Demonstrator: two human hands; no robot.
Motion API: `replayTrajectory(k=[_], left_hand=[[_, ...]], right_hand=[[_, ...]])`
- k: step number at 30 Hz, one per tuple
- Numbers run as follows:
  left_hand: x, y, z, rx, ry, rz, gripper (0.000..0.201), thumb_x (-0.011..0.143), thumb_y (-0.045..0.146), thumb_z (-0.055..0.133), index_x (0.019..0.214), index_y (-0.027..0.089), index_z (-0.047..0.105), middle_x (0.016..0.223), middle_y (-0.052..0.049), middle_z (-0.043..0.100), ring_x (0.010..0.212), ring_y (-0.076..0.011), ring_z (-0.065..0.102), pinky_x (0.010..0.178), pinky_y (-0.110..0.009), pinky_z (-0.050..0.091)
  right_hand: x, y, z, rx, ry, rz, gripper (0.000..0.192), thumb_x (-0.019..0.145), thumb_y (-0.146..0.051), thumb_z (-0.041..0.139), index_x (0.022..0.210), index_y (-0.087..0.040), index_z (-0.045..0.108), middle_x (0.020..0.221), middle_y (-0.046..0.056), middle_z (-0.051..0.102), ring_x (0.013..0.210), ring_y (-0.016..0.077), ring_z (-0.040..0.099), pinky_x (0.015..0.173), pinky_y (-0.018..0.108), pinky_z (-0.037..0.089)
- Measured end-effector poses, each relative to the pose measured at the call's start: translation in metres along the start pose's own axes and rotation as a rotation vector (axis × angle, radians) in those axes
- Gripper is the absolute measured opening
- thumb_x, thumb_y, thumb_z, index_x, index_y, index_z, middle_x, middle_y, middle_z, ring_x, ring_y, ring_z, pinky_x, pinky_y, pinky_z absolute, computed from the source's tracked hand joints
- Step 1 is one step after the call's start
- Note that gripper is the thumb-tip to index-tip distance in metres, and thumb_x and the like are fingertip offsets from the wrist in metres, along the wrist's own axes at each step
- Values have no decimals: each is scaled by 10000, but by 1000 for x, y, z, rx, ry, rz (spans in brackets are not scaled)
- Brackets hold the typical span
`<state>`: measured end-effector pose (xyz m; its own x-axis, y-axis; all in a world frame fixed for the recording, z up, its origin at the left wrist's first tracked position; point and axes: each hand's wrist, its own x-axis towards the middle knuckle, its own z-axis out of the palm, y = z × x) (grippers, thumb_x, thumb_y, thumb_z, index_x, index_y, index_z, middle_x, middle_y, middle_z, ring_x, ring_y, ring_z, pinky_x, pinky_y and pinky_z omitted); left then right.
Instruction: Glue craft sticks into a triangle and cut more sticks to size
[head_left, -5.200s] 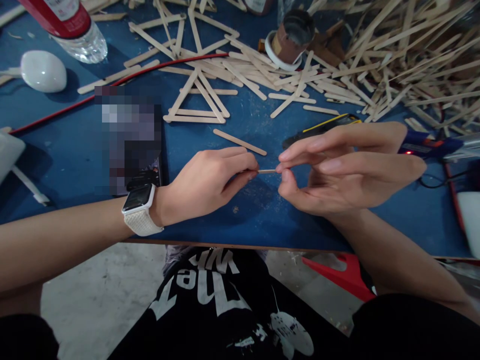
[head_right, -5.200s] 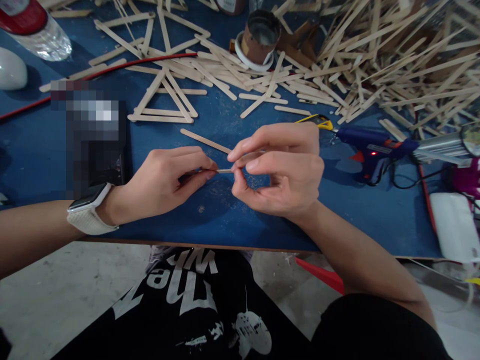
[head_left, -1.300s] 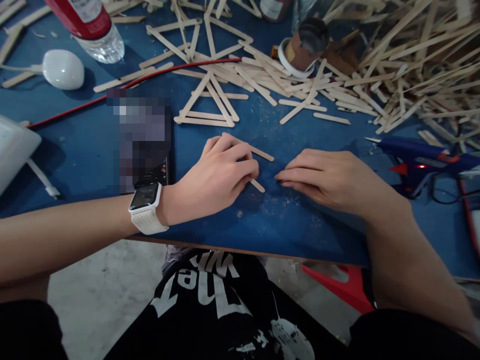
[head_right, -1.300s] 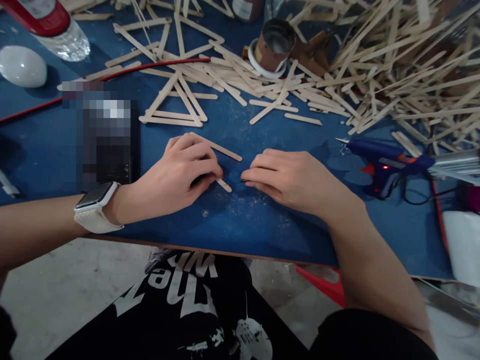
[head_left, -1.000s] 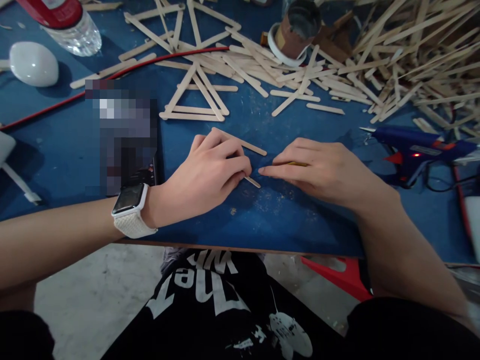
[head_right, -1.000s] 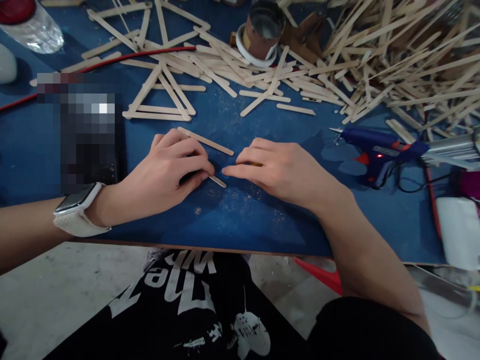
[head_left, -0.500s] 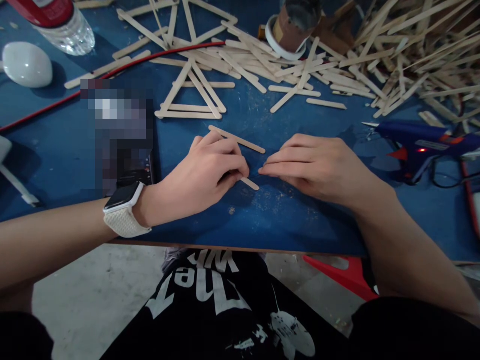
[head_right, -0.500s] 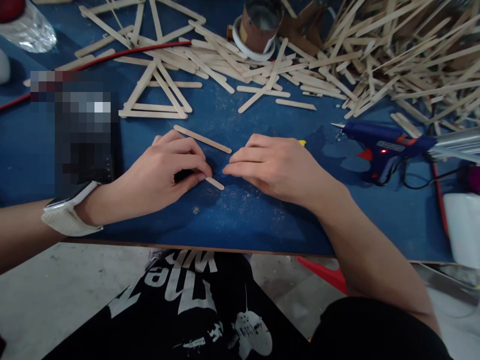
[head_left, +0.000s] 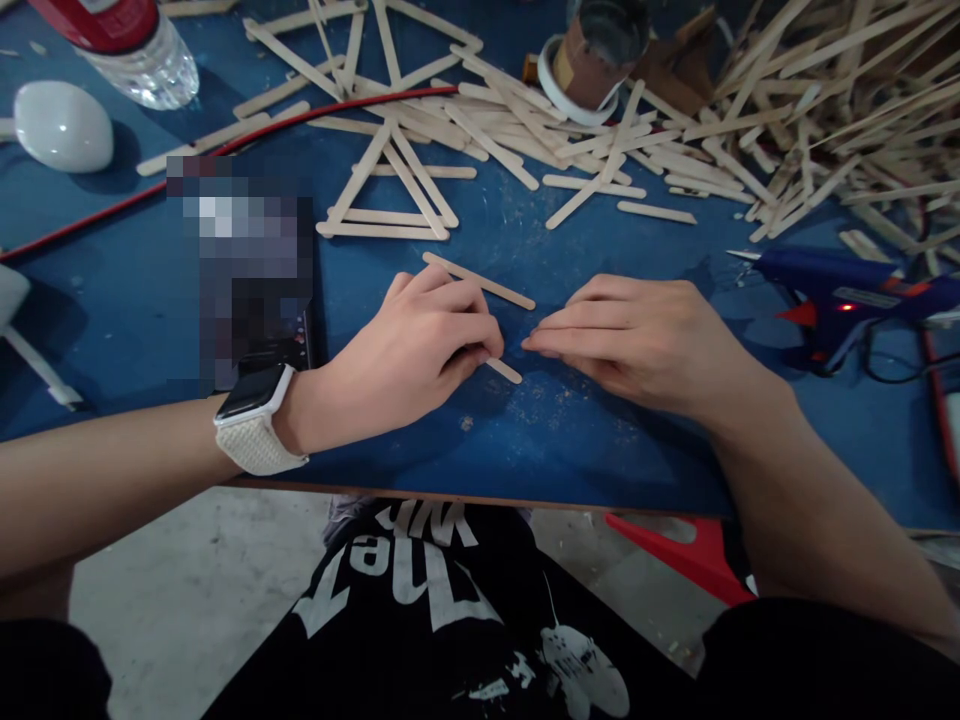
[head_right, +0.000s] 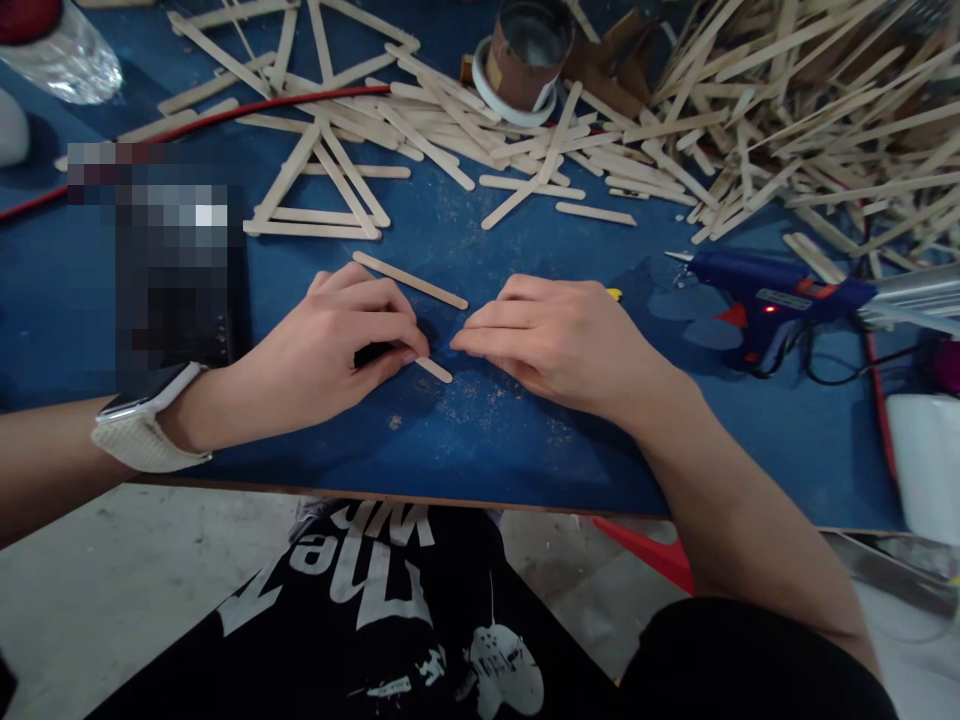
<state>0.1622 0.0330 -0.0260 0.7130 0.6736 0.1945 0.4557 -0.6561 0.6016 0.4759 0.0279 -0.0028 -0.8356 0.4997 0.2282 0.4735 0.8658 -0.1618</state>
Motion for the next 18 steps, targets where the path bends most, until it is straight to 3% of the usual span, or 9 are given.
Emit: replayTrajectory(k=[6,12,18], left_hand=[[1,-1,-2,-7,-16,2,264,1165,133,680,1151,256,914,1168,-80,838,1170,-320,698,922,-471,457],[2,-2,-1,-19,-38,3,296,1160,115,680,1163,274,929,1183,-71,859,1203,-326,702,930,-474,453],[3,-2,-1,-22,-50,-1,302,1158,105,666,1150,258,926,1178,-69,860,1179,-314,707,932,-470,442]], right_hand=[[-2,-2,2,-53,-35,12,330,1226,-151,637,1420,-287,868,1266,27,943,1080,235,844,812,374,663],[2,-5,4,-110,-22,-3,279,1219,-148,678,1371,-288,865,1197,1,939,958,206,795,688,359,552],[2,-6,14,-141,-11,20,266,1233,-185,665,1304,-299,894,1154,3,932,928,194,773,695,366,544]])
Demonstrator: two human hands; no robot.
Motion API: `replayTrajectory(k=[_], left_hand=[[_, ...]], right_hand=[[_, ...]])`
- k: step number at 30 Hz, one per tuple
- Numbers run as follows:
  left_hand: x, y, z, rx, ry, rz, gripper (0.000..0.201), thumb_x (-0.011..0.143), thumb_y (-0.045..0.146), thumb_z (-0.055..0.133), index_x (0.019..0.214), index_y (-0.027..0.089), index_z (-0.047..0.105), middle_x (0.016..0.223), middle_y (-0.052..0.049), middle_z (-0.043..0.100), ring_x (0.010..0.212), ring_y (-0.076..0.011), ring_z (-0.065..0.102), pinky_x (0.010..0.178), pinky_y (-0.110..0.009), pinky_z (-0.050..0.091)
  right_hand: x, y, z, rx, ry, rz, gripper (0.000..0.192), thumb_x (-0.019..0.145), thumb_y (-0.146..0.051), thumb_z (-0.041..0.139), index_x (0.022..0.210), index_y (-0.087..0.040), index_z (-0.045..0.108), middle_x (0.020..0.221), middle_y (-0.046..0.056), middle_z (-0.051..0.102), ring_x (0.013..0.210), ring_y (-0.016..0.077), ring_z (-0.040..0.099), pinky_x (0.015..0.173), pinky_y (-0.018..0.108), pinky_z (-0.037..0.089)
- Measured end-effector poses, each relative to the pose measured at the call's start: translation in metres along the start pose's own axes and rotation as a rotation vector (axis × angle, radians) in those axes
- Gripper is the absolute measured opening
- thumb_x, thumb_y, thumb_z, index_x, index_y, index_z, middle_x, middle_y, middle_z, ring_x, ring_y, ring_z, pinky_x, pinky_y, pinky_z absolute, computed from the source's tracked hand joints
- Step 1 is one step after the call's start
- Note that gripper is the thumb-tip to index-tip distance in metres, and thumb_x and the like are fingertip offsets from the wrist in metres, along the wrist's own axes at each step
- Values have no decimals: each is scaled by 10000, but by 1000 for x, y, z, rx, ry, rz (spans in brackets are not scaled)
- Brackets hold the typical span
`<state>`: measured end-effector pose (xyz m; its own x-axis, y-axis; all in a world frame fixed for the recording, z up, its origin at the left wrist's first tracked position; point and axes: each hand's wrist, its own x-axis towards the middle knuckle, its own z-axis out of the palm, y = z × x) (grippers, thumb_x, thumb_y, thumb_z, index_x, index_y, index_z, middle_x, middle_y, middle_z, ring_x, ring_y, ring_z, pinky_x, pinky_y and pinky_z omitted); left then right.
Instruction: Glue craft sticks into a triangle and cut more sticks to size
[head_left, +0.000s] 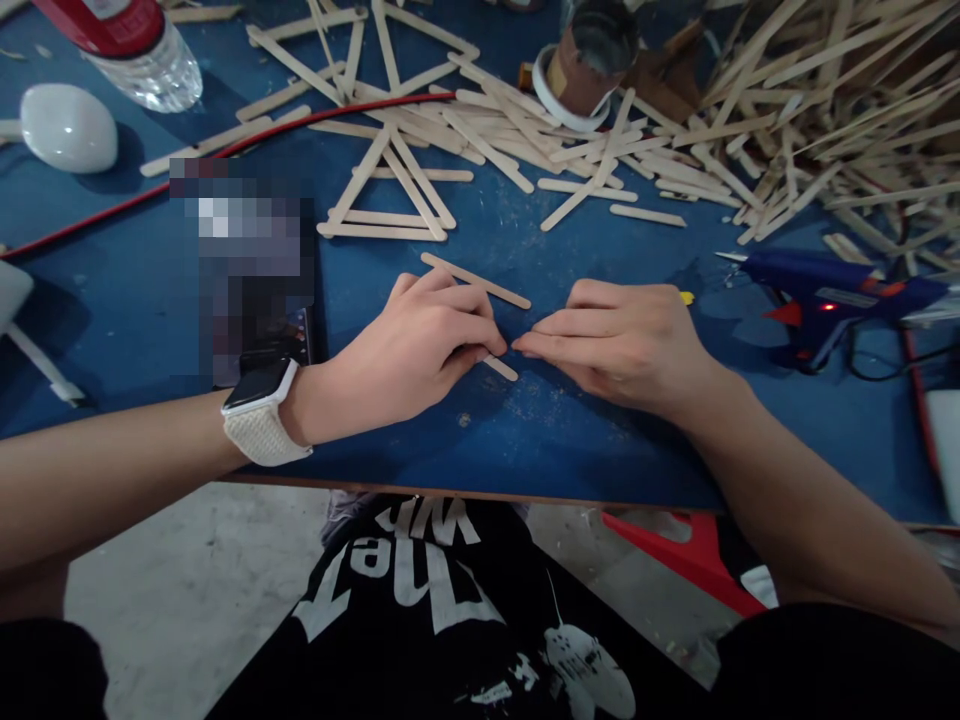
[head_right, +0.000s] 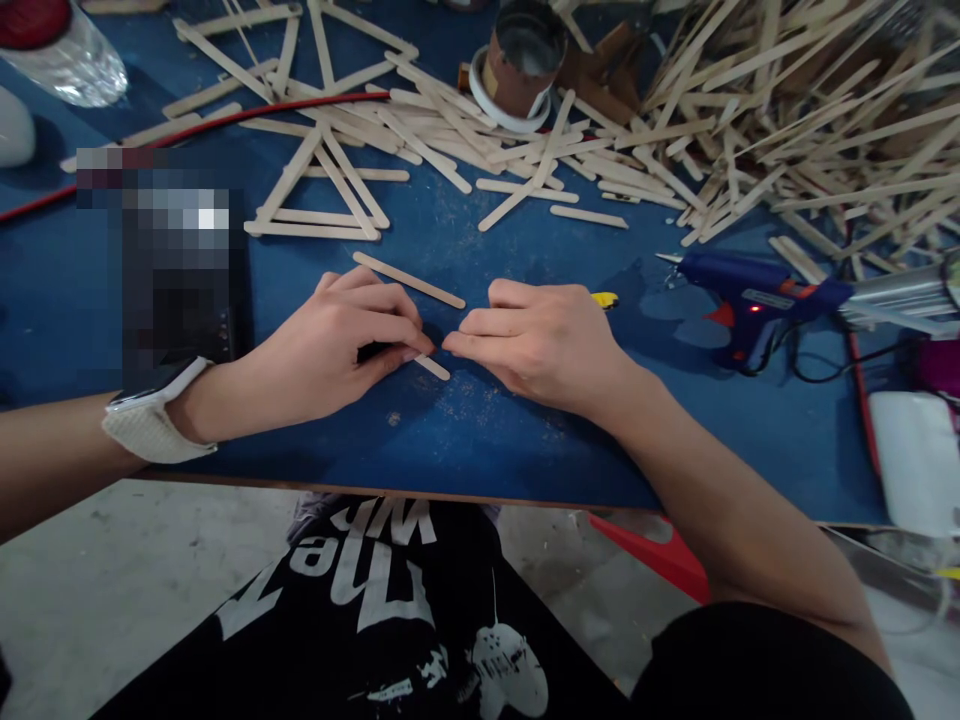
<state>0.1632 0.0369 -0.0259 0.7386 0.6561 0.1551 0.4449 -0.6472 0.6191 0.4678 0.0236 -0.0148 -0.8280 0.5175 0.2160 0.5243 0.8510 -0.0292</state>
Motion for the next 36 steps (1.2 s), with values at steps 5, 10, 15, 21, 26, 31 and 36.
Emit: replayTrajectory(k=[5,10,15,21,26,31,36], left_hand=[[0,1,-1,6,-3,-6,313,1166,114,634,1169,254,914,1187,-70,873,1185,-309,719,931,-459,439],[-1,1,0,-2,35,7,326,1146,81,628,1172,258,900,1171,-51,888,1159,-297,723,924,-446,443],[-2,2,1,-5,31,1,312,1141,79,642,1158,259,895,1181,-53,890,1183,-300,729,933,-446,453],[-1,2,0,8,22,0,307,1132,68,644,1156,260,883,1184,-51,888,1184,-303,729,913,-445,427],[-2,2,1,8,38,15,297,1129,59,656,1139,253,880,1170,-46,884,1164,-298,722,884,-440,391],[-2,2,0,4,33,14,296,1141,83,654,1143,256,894,1187,-57,888,1166,-309,724,912,-454,421],[-1,2,-1,18,13,9,324,1139,88,659,1171,273,924,1199,-61,892,1238,-327,738,949,-464,458]], right_hand=[[1,3,-1,20,28,-22,249,1217,-185,704,1296,-301,909,1174,-1,935,920,203,750,689,376,544],[-1,11,-7,79,-28,-36,301,1225,-187,662,1369,-306,898,1233,17,935,953,220,773,739,381,578],[-5,14,-5,86,-50,-5,324,1236,-239,642,1428,-335,885,1231,21,939,959,229,783,751,385,592],[-3,10,-3,84,-30,5,285,1242,-251,654,1379,-331,891,1203,13,939,956,231,773,806,404,594],[-3,10,-3,52,-32,-20,278,1246,-239,650,1371,-317,886,1203,8,935,965,228,755,809,414,563],[1,9,-5,57,-45,-3,279,1252,-253,641,1354,-333,888,1170,-1,941,941,233,764,811,428,565],[4,10,-5,72,-64,22,323,1255,-291,623,1361,-429,896,1137,-42,932,915,236,762,1051,530,577]])
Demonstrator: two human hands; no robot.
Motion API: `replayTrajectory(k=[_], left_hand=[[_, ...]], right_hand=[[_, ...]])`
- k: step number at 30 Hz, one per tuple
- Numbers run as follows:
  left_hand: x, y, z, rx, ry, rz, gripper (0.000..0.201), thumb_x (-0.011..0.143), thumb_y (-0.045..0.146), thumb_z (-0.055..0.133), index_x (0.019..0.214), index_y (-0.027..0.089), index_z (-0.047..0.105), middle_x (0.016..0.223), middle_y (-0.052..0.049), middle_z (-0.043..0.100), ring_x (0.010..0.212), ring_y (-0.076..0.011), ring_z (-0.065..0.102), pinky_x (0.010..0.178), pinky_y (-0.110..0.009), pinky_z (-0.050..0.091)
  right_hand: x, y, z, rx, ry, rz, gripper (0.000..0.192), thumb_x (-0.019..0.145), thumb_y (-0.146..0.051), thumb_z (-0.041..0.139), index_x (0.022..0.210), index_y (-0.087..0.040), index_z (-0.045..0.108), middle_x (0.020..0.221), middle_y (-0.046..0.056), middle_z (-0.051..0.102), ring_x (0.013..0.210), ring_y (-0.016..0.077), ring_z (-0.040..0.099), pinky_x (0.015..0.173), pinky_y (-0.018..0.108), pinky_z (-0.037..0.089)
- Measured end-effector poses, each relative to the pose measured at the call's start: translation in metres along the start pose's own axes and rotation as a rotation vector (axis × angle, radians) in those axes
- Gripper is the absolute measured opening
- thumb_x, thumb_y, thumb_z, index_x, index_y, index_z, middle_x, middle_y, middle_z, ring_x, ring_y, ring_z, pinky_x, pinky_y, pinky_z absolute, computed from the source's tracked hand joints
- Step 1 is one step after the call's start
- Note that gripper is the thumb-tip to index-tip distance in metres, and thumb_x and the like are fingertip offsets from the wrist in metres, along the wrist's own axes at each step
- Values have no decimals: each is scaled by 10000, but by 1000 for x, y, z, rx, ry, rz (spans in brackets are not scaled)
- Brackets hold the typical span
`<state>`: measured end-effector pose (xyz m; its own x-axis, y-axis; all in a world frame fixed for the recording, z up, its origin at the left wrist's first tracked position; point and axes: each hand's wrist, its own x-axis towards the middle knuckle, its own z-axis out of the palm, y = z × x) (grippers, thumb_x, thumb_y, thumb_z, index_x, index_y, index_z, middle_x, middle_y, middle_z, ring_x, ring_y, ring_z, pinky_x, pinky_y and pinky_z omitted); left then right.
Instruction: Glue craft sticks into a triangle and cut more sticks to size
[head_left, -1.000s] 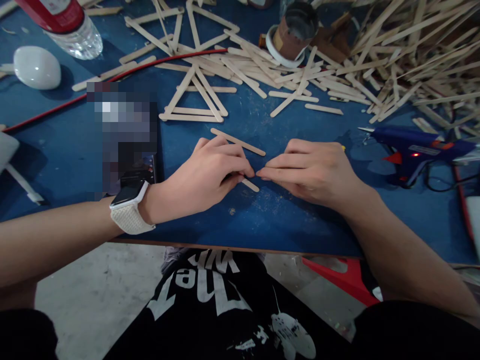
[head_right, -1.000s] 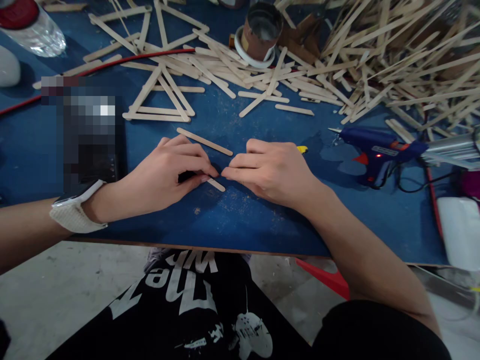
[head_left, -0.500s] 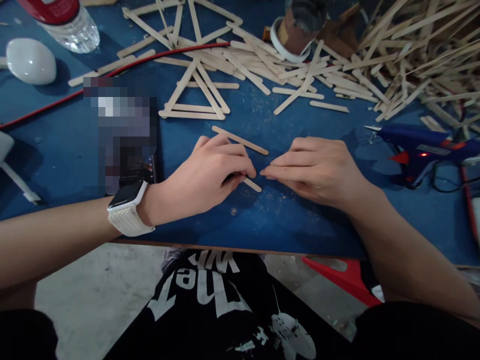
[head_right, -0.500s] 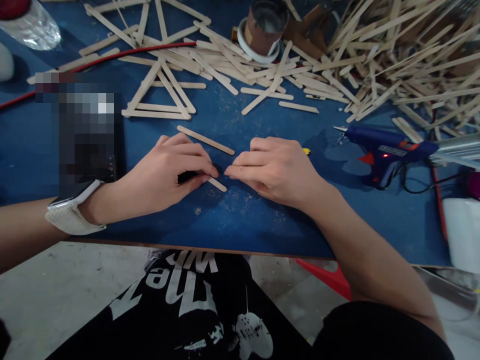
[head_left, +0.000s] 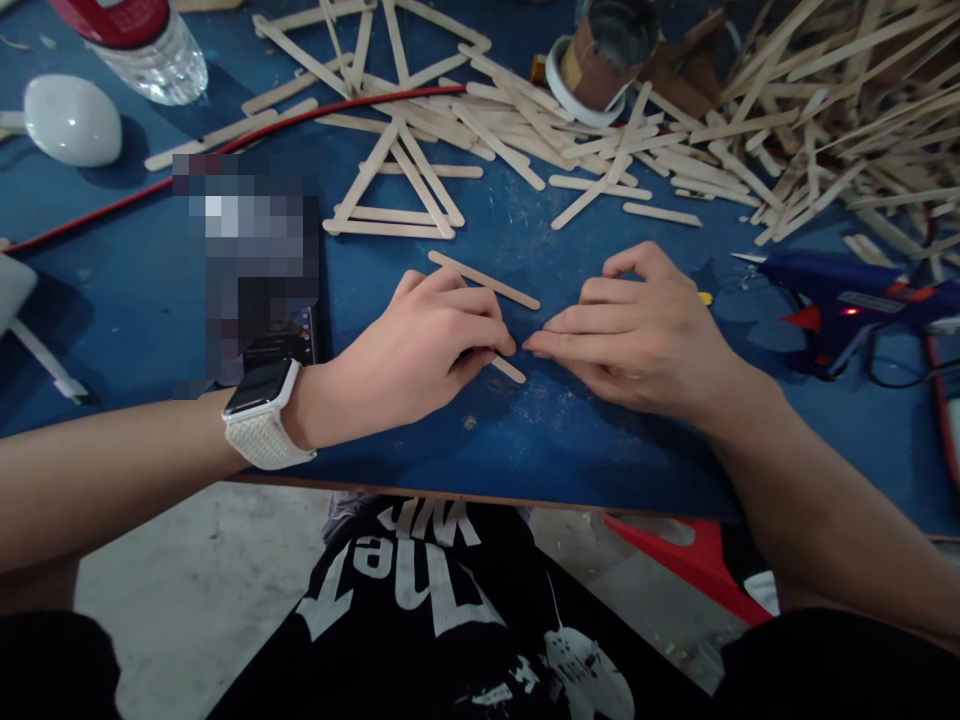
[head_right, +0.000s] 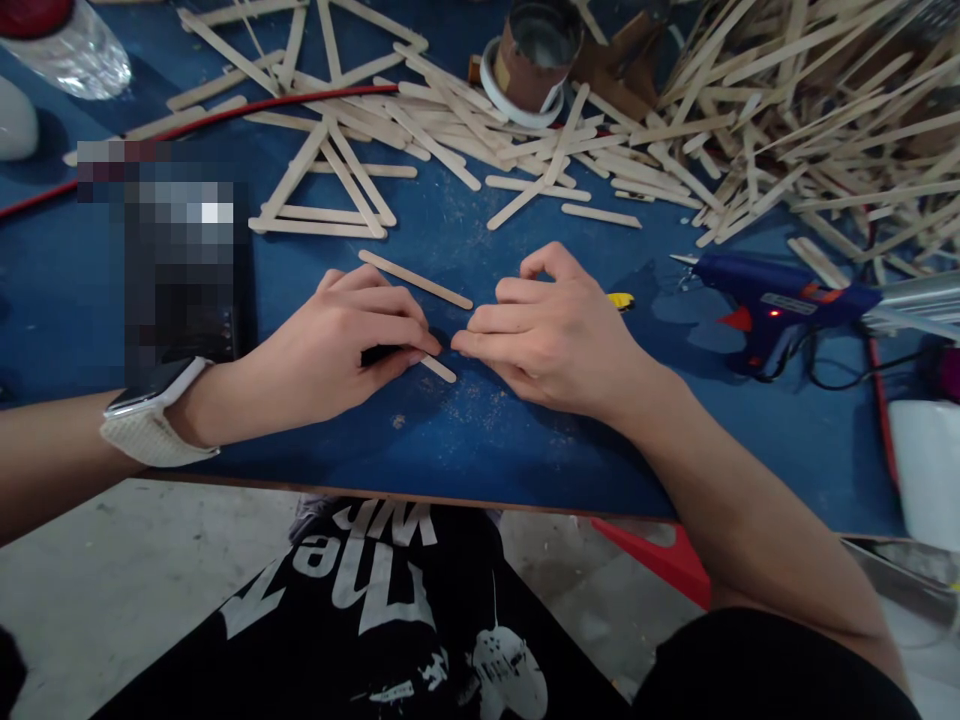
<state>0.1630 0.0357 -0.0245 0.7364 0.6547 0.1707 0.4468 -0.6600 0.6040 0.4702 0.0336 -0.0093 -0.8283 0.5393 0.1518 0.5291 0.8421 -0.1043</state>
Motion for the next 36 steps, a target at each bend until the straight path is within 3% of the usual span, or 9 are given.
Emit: replayTrajectory(k=[4,9,14,19,24,28,32,36], left_hand=[[1,-1,0,-18,-1,-3,351,1130,79,650,1165,280,936,1168,-62,889,1254,-331,748,970,-469,487],[3,0,-2,-28,-25,-8,332,1126,77,653,1150,265,925,1183,-72,885,1260,-349,752,983,-485,501],[3,2,-3,-24,-26,-15,330,1130,77,633,1114,254,911,1182,-77,880,1240,-346,748,986,-495,507],[3,2,-3,-20,-24,-13,301,1127,98,654,1108,265,904,1177,-64,888,1212,-332,758,972,-473,511],[2,1,-6,5,-26,3,292,1137,118,675,1134,279,919,1190,-52,898,1215,-334,774,952,-468,503],[2,0,-8,3,-39,10,286,1139,130,686,1154,283,928,1226,-49,907,1234,-334,786,978,-472,524],[3,-1,-10,11,-42,26,287,1142,139,692,1156,286,938,1226,-48,916,1216,-324,804,960,-462,538],[4,-2,-10,30,-40,42,278,1142,143,703,1143,271,949,1217,-56,923,1210,-335,809,955,-468,554]], right_hand=[[1,-1,3,11,5,8,342,1253,-290,620,1390,-446,892,1109,-49,918,902,222,741,1047,548,538],[4,-4,7,-25,47,-29,312,1271,-265,607,1252,-354,906,1044,-40,899,854,188,680,964,495,500],[6,-9,10,-16,32,-18,325,1271,-253,600,1196,-333,906,987,-24,871,889,197,676,962,495,470],[10,-10,9,-45,102,-47,276,1267,-239,656,1124,-315,879,942,-47,875,810,189,664,904,469,486],[6,-4,3,-14,105,-91,179,1261,-284,706,1300,-299,880,1169,-7,928,946,213,762,855,425,543],[-5,3,-7,28,108,-59,262,1239,-328,740,1459,-245,854,1308,58,928,1108,283,839,891,458,641],[-13,12,-11,187,5,31,289,1252,-333,693,1468,-387,879,1303,16,932,1089,287,869,865,458,685],[-13,16,-7,209,30,21,252,1243,-315,712,1387,-392,903,1228,3,939,1064,263,875,882,440,679]])
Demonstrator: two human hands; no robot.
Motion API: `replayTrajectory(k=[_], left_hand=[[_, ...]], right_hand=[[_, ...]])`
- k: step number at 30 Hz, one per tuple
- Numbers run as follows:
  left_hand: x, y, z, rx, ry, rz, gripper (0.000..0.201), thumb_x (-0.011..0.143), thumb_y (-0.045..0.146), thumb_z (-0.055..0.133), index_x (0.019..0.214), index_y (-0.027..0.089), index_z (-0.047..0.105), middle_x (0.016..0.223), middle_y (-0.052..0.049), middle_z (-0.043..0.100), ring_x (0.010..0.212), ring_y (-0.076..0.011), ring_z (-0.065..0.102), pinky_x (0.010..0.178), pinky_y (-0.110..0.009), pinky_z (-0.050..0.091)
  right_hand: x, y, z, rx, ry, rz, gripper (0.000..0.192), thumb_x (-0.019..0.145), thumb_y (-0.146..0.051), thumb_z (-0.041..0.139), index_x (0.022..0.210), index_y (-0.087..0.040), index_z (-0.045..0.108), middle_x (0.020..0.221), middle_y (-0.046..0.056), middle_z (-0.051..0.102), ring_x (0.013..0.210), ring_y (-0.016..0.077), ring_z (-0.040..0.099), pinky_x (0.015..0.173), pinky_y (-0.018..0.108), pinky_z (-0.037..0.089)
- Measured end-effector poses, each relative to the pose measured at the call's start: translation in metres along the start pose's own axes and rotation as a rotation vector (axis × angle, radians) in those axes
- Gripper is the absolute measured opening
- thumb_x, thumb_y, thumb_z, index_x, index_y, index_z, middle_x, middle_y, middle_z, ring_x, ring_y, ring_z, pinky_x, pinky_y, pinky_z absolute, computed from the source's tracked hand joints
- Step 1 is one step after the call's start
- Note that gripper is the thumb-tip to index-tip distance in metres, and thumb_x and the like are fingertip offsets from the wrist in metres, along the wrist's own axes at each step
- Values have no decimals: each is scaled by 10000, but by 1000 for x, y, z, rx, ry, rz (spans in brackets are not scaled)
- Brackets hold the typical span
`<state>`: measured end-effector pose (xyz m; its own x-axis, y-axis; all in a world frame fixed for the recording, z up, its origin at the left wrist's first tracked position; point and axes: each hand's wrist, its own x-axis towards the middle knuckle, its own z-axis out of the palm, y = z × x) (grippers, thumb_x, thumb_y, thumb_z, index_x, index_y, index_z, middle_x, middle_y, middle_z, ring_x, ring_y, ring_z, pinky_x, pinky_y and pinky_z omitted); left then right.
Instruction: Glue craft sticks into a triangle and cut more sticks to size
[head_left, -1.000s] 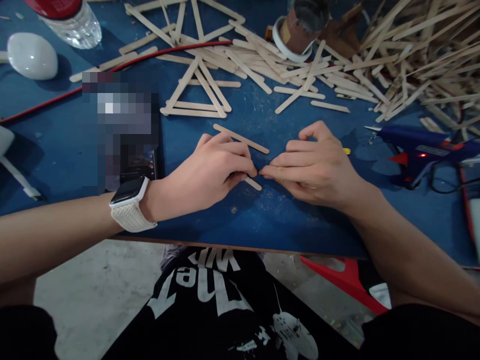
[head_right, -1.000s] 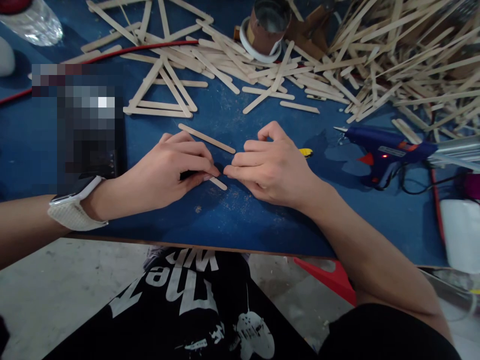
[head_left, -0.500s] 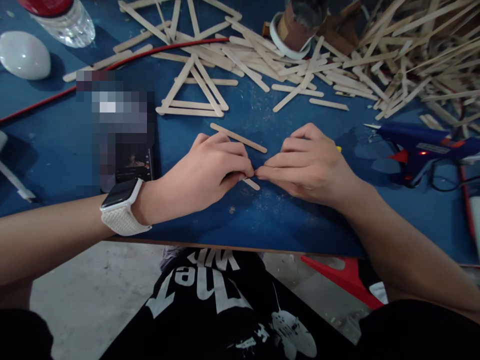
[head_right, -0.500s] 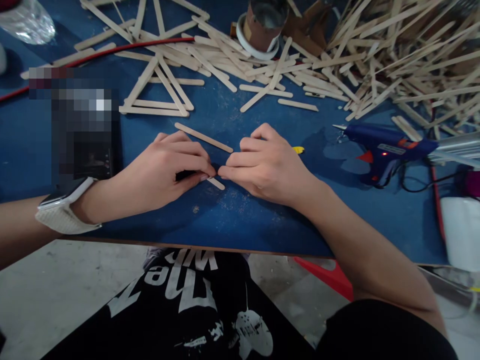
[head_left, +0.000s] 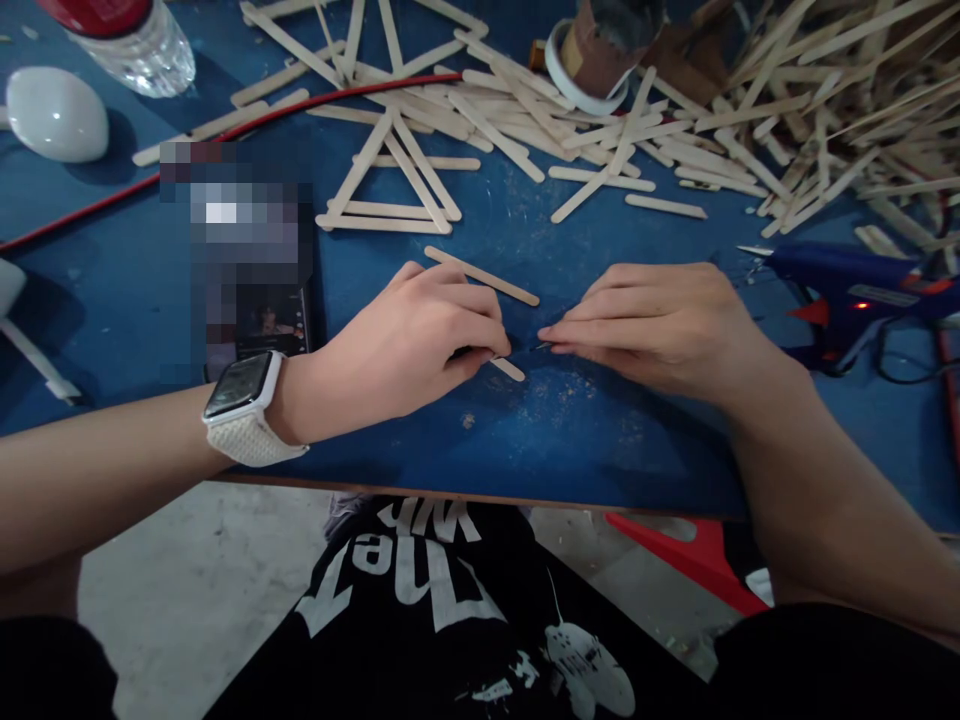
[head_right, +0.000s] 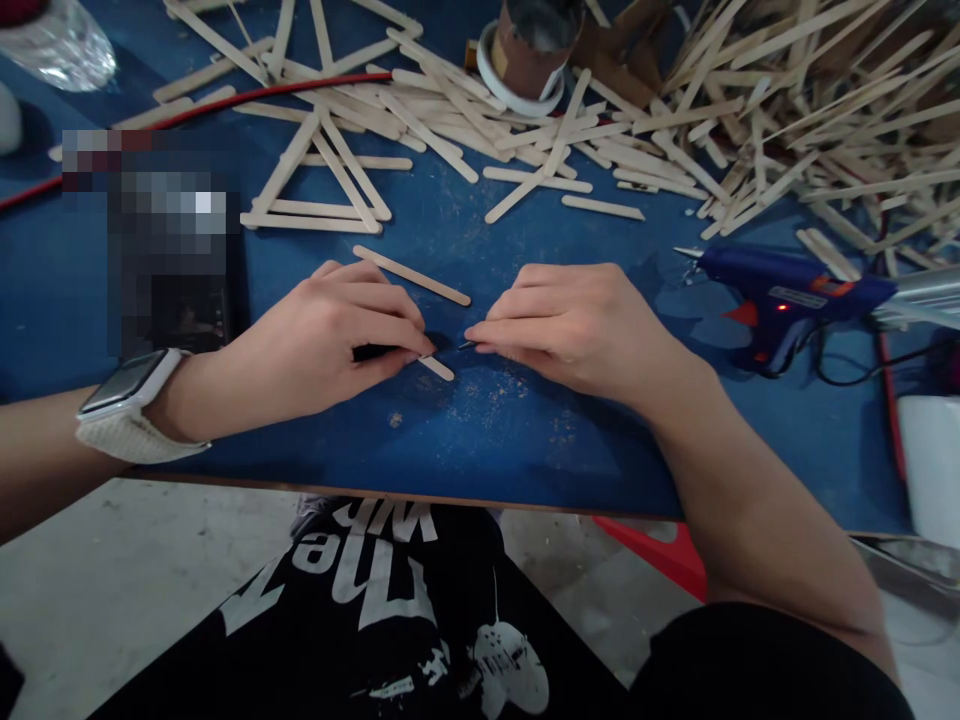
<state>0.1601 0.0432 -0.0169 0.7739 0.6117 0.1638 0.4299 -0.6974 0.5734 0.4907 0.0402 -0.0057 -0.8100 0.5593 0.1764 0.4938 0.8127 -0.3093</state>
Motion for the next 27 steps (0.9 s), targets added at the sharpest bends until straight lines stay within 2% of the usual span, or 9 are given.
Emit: replayTrajectory(k=[3,5,8,12,17,23,27], left_hand=[[1,-2,0,-25,-8,11,281,1141,140,700,1142,263,953,1217,-56,926,1239,-332,814,985,-458,588],[1,-3,1,-50,6,28,285,1139,131,697,1133,255,953,1210,-54,924,1265,-328,821,996,-438,615],[1,-4,2,-80,44,70,285,1132,104,698,1110,232,951,1172,-54,921,1273,-314,843,1053,-428,661],[2,-5,4,-96,69,105,284,1123,76,702,1084,217,945,1144,-52,924,1223,-284,874,1138,-423,694],[2,-6,4,-86,71,106,281,1105,51,712,1076,210,942,1146,-56,923,1247,-304,879,1087,-414,710],[1,-6,4,-90,85,124,287,1106,42,700,1064,200,936,1132,-53,922,1258,-306,885,1076,-416,709],[1,-6,5,-80,81,116,281,1110,58,705,1057,213,934,1133,-45,921,1256,-308,884,1051,-412,706]], right_hand=[[3,1,5,-37,35,-21,181,1236,-330,741,1257,-372,916,1137,-11,935,1011,245,867,934,447,674],[4,2,9,-42,71,-56,150,1226,-333,764,1207,-357,910,1095,-18,927,971,234,860,901,431,680],[4,2,14,-31,158,-131,101,1187,-272,819,1230,-324,894,1084,-10,922,935,224,861,816,391,689],[3,0,17,-8,200,-140,173,1153,-221,857,1280,-332,891,1071,-16,920,934,226,883,771,366,691],[3,-1,19,-4,224,-144,200,1151,-236,857,1317,-340,901,1072,-15,919,954,234,886,745,360,670],[5,-3,23,-47,263,-186,156,1149,-214,854,1290,-279,873,1042,0,908,921,225,873,729,351,658],[4,-3,24,-52,250,-158,149,1163,-249,840,1285,-315,894,1043,-10,907,936,224,870,749,355,664]])
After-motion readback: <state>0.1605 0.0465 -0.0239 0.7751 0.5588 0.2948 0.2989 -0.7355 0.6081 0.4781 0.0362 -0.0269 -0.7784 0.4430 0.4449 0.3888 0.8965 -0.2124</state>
